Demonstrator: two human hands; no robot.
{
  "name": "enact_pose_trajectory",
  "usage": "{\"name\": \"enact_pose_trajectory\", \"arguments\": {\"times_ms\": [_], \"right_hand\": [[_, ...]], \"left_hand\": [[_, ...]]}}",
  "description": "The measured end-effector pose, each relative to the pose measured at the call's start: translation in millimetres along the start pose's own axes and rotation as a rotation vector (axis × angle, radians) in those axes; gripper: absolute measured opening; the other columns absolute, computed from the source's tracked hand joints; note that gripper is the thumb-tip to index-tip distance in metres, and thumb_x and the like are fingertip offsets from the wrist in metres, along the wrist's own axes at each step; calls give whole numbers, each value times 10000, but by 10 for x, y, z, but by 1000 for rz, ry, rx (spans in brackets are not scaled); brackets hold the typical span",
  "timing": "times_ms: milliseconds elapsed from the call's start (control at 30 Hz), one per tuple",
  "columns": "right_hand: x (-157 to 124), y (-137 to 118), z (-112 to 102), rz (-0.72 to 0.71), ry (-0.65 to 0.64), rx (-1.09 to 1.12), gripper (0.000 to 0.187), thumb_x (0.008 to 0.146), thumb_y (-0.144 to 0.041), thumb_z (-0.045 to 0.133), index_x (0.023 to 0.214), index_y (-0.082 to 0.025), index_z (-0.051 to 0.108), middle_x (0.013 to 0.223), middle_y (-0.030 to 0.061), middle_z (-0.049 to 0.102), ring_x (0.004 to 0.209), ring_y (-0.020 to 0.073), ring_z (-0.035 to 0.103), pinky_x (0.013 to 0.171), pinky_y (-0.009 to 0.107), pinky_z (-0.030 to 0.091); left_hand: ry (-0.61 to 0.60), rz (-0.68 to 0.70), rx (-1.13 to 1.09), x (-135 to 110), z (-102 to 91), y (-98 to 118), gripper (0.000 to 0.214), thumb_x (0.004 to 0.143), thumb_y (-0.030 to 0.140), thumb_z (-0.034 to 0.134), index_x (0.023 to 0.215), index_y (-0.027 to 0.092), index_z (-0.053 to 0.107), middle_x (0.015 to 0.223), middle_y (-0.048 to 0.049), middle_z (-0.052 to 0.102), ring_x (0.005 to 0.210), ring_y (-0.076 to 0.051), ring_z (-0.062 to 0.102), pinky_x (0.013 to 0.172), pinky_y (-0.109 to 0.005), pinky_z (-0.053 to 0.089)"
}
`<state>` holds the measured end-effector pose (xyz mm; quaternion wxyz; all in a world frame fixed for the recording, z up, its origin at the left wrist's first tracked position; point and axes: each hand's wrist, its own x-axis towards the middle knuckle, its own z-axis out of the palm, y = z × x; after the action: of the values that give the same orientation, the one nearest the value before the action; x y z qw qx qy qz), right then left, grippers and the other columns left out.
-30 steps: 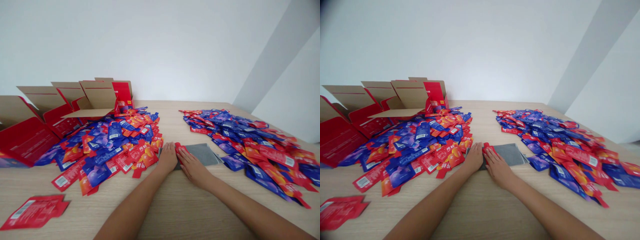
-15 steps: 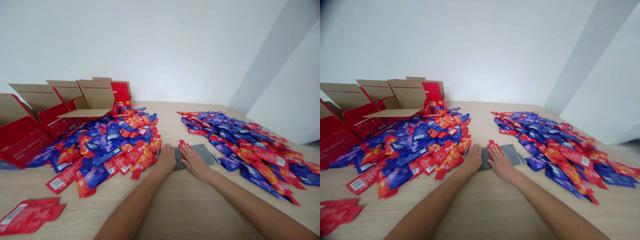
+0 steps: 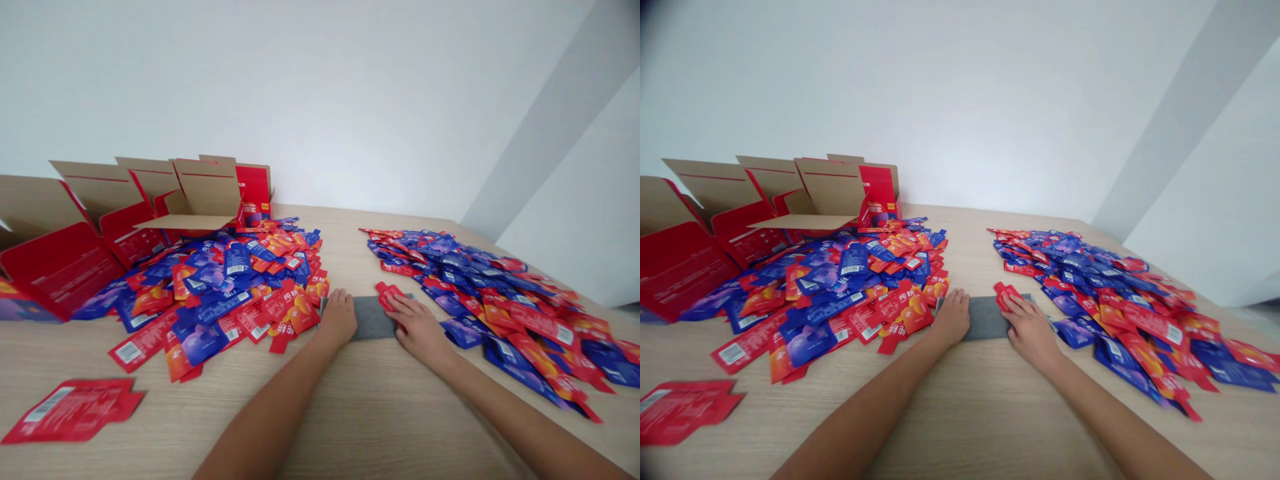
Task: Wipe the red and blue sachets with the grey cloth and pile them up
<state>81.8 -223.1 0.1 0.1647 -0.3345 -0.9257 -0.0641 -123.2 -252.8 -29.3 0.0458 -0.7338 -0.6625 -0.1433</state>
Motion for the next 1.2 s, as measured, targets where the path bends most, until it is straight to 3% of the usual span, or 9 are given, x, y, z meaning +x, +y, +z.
{"name": "enact_pose_trajectory", "arguments": {"times_ms": [133,233,433,567,700,800,1000,1133,1200], "right_hand": [[-8,-226,-190,-265,-63,17,402,741,-47,433,1052,-176,653,1279,91,537,1240,227,412,1027,457,322],[-15,-391,-188,-314,-64,83,389,820,-87,392,1124,-197,609,1313,67,509,1251,198,399,1033,421,339],[-61,-359,223,-102,-2,103,483,902,-267,359,1361,-116,360,1411,156,354,1319,232,273,1034,449,336],[52,-184,425,-46,-42,159,514,923,-340,316,1393,-132,300,1451,141,268,1345,218,180,1068,456,264],[311,39,478,52,-140,250,501,921,-384,301,1367,-165,360,1430,118,328,1327,213,244,1065,446,269],[455,140,491,99,-123,245,490,881,-322,374,1355,-200,381,1398,88,397,1295,217,328,1052,434,301],[631,96,234,246,-95,209,547,770,-84,363,1302,-186,436,1190,98,603,1056,220,576,901,349,427],[912,-11,-89,495,-112,520,382,779,-152,476,1154,-160,545,933,110,685,874,243,629,771,336,459],[1112,-143,-167,529,-159,678,320,781,-180,511,1095,-152,567,760,65,684,689,203,632,650,305,480]], "left_hand": [[16,-5,-16,-13,-32,13,398,848,141,359,1213,23,466,1309,-218,453,1248,-272,382,1027,-402,292],[5,-3,-21,-21,-53,26,415,847,165,373,1220,0,450,1313,-226,443,1260,-274,366,1030,-387,288],[14,-15,-35,-14,-25,25,399,854,143,347,1217,11,448,1313,-221,445,1257,-269,370,1027,-404,292],[2,-21,-30,-16,-20,28,412,856,157,353,1235,19,439,1333,-212,427,1271,-273,347,1031,-407,286],[-19,-22,-25,-25,-60,35,425,856,163,350,1237,1,446,1335,-217,427,1263,-289,360,1039,-403,277],[-26,-20,-19,-26,-78,35,431,850,148,345,1241,1,447,1335,-224,425,1261,-292,362,1034,-419,284],[-49,-33,-30,-15,-79,27,449,838,157,362,1253,8,443,1351,-212,413,1273,-290,347,1039,-409,281],[-35,-37,-33,-7,-66,33,441,834,160,365,1237,7,457,1330,-211,435,1263,-297,356,1024,-407,296],[-4,-32,-31,-1,-54,41,430,827,151,373,1222,13,468,1283,-210,478,1229,-292,395,1009,-418,308]]}}
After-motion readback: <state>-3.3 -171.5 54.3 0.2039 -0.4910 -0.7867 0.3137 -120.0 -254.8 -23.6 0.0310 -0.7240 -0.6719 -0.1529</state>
